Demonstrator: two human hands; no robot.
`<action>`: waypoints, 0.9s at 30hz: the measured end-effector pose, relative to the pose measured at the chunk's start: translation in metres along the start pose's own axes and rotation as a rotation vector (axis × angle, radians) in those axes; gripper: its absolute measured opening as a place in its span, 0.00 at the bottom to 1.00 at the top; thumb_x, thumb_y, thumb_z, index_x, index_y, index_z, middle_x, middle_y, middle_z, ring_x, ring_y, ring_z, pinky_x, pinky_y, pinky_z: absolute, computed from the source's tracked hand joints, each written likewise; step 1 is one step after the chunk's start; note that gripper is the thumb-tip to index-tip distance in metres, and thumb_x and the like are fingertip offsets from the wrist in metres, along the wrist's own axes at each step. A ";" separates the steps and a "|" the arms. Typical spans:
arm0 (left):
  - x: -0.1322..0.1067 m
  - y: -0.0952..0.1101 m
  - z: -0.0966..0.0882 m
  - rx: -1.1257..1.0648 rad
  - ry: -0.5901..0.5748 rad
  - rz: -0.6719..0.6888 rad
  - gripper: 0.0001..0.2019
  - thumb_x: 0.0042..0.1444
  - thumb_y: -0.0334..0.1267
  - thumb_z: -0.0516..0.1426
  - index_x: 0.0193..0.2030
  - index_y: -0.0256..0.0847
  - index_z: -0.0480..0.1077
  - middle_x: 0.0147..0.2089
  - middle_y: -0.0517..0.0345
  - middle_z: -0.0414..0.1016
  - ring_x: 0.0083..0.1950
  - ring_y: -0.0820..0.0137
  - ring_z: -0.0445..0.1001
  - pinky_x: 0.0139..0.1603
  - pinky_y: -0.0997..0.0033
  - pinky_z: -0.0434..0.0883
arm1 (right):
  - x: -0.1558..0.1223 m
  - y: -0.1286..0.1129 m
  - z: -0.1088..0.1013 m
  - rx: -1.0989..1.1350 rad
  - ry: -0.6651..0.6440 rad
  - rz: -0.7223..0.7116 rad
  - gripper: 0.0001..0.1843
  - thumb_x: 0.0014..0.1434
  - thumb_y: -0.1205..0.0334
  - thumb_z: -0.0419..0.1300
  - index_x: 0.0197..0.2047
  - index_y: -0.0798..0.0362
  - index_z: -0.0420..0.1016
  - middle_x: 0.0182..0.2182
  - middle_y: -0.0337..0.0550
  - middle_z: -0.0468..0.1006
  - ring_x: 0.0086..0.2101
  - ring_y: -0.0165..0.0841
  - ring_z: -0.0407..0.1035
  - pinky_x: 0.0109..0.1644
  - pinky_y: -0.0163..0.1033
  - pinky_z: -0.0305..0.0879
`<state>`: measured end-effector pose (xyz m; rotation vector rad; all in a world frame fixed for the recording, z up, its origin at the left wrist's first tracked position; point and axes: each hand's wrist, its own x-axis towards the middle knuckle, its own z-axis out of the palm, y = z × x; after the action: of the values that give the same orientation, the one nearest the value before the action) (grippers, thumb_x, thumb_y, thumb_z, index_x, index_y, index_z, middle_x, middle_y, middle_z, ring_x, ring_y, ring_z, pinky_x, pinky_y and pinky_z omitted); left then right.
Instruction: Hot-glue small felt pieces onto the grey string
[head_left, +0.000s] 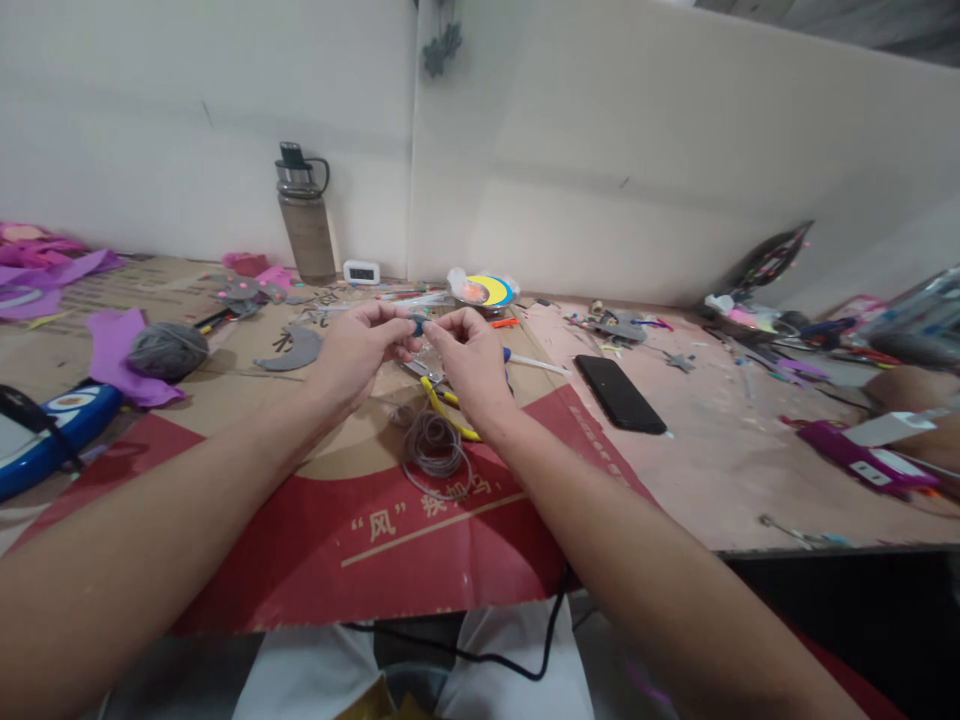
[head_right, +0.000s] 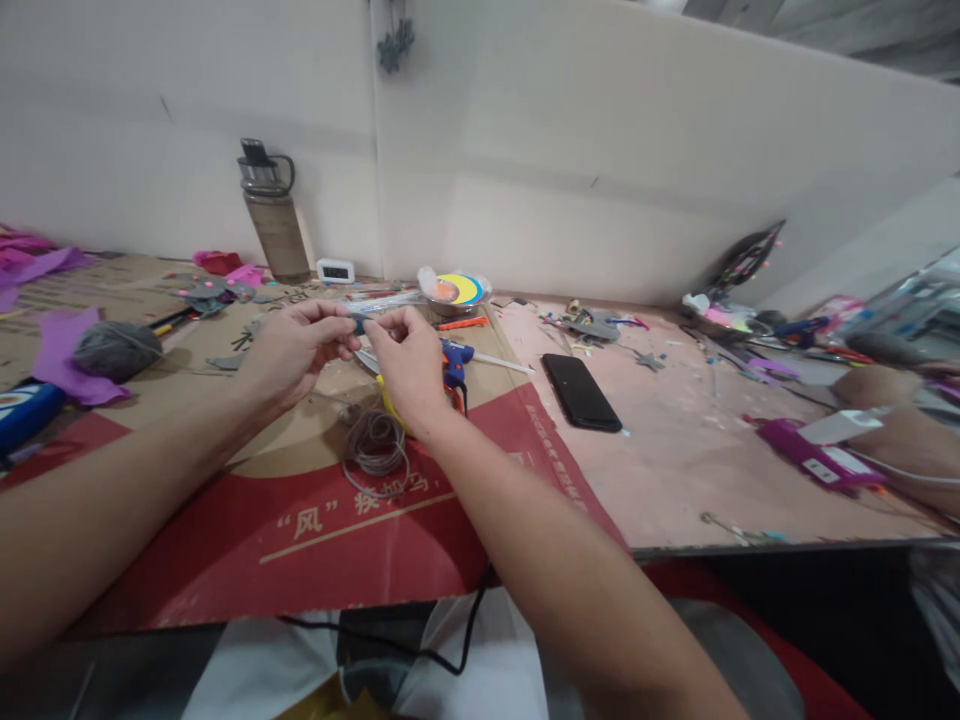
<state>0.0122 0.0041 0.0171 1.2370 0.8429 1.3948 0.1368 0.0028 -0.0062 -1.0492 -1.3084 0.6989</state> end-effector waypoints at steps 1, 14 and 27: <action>0.000 0.000 0.000 -0.001 -0.007 -0.003 0.04 0.44 0.28 0.62 0.25 0.36 0.69 0.22 0.60 0.70 0.24 0.77 0.69 0.26 0.76 0.65 | 0.000 0.000 0.000 0.010 0.001 0.008 0.09 0.53 0.57 0.60 0.29 0.52 0.65 0.24 0.33 0.64 0.25 0.25 0.57 0.30 0.33 0.55; 0.007 0.000 -0.010 -0.007 -0.226 -0.132 0.06 0.45 0.27 0.62 0.33 0.35 0.74 0.28 0.54 0.76 0.29 0.74 0.75 0.33 0.74 0.71 | 0.004 -0.002 -0.008 0.099 -0.018 0.130 0.06 0.50 0.58 0.60 0.27 0.52 0.69 0.21 0.32 0.63 0.21 0.24 0.53 0.26 0.33 0.53; 0.005 0.001 -0.011 0.312 -0.141 -0.028 0.04 0.49 0.31 0.59 0.25 0.37 0.71 0.22 0.56 0.74 0.23 0.72 0.73 0.28 0.73 0.71 | -0.003 -0.007 -0.011 0.012 -0.137 0.109 0.08 0.52 0.57 0.59 0.30 0.53 0.72 0.21 0.32 0.65 0.21 0.23 0.54 0.26 0.33 0.52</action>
<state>0.0022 0.0103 0.0167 1.5350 1.0004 1.1674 0.1463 -0.0049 -0.0004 -1.0842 -1.3698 0.8726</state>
